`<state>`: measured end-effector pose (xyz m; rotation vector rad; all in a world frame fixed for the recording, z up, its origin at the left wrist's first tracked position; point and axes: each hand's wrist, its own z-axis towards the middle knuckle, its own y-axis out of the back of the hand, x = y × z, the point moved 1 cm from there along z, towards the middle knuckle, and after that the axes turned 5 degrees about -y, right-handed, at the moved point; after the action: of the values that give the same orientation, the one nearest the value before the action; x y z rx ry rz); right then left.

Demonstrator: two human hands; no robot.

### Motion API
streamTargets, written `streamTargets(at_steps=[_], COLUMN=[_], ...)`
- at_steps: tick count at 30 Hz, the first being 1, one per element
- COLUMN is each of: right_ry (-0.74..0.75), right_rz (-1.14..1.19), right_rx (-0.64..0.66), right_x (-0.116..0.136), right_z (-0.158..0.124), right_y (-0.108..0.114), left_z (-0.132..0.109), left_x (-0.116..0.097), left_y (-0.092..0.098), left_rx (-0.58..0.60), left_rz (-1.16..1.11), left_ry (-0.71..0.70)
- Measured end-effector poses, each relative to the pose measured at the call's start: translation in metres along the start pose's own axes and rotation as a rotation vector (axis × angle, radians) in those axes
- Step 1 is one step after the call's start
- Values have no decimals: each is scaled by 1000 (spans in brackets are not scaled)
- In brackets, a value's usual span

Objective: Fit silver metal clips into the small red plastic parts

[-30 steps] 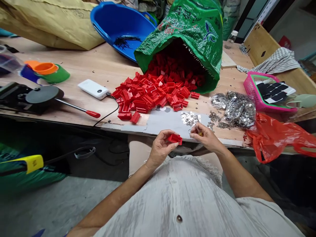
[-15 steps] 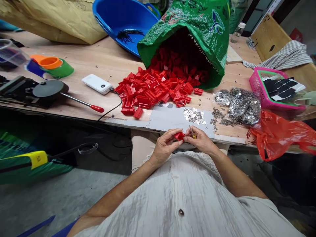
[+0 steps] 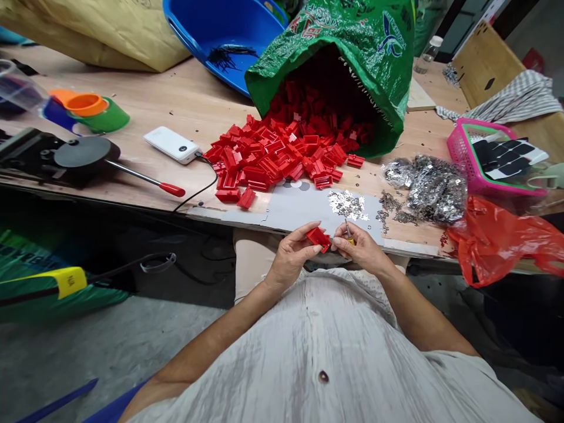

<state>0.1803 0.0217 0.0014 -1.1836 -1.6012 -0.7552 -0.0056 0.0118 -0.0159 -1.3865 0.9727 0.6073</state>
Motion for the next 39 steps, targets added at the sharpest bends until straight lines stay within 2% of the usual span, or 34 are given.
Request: streamTargets(at_steps=[5, 12, 18, 22, 25, 32, 39], right_ry=[41, 32, 280, 303, 304, 302, 312], right_rz=[-73, -152, -640, -824, -883, -914, -956], right_rx=[-33, -68, -246, -261, -245, -225, -207], right_x=[0, -4, -2, -8, -10, -8, -10], right_z=[-2, 5, 8, 14, 18, 25, 28], right_y=[-3, -1, 13, 13, 9, 7, 8], left_z=[1, 7, 32, 47, 54, 63, 67], left_x=[1, 7, -3, -6, -10, -22, -21], left_y=[-4, 0, 19, 27, 27, 25, 28], left_rx=[7, 82, 115, 192, 271, 381, 382], left_rz=[-65, 104, 563, 900, 1026, 1090, 1059], left_ry=[39, -34, -235, -294, -309, -280, -259])
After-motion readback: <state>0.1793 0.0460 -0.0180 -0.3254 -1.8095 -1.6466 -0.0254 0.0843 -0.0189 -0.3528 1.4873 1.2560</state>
